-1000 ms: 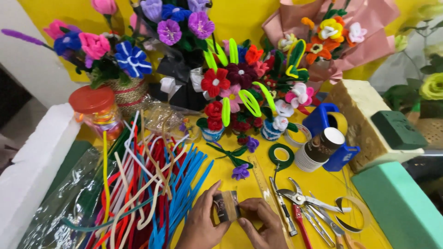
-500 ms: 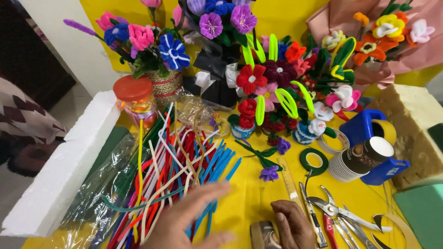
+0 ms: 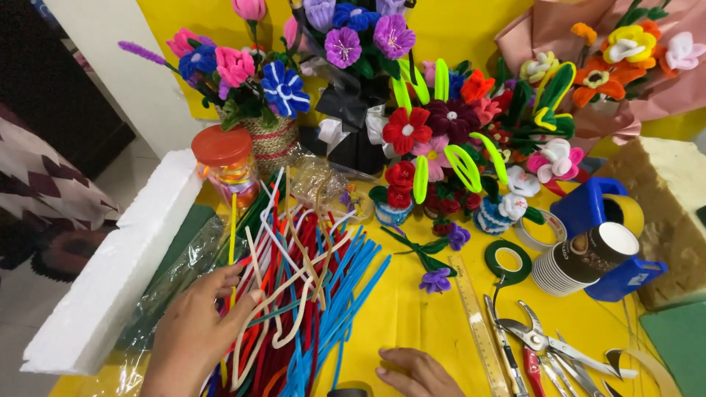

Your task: Trimming the edges of fabric wrapped around a small decorative base using shears at a crafting station.

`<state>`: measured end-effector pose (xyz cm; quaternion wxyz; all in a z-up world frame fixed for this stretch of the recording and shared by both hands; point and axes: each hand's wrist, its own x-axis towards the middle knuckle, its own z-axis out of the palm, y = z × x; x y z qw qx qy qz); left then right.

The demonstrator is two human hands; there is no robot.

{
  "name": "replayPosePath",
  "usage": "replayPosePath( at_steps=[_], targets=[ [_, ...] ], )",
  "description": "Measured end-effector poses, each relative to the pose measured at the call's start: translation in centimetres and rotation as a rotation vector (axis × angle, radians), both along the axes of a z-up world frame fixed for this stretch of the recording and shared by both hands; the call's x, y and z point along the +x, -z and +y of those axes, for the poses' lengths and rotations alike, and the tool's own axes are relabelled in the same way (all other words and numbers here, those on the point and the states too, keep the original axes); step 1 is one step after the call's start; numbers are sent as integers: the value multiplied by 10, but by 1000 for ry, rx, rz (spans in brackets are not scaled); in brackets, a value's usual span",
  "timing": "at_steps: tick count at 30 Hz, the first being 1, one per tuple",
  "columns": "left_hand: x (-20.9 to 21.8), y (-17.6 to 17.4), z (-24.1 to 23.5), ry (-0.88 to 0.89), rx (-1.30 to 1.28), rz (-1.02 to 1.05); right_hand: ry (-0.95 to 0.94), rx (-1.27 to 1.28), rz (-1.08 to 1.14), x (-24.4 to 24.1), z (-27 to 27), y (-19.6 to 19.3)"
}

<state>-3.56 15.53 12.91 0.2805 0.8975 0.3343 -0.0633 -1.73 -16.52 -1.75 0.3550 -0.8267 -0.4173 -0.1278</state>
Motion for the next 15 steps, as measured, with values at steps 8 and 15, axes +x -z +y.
replayPosePath(
  at_steps=[8,15],
  targets=[
    [0,20,4,7,-59,35,-89,102,-11,-1,42,-32],
    [16,41,-2,76,-43,-17,27,152,380,20,25,-3]
  ],
)
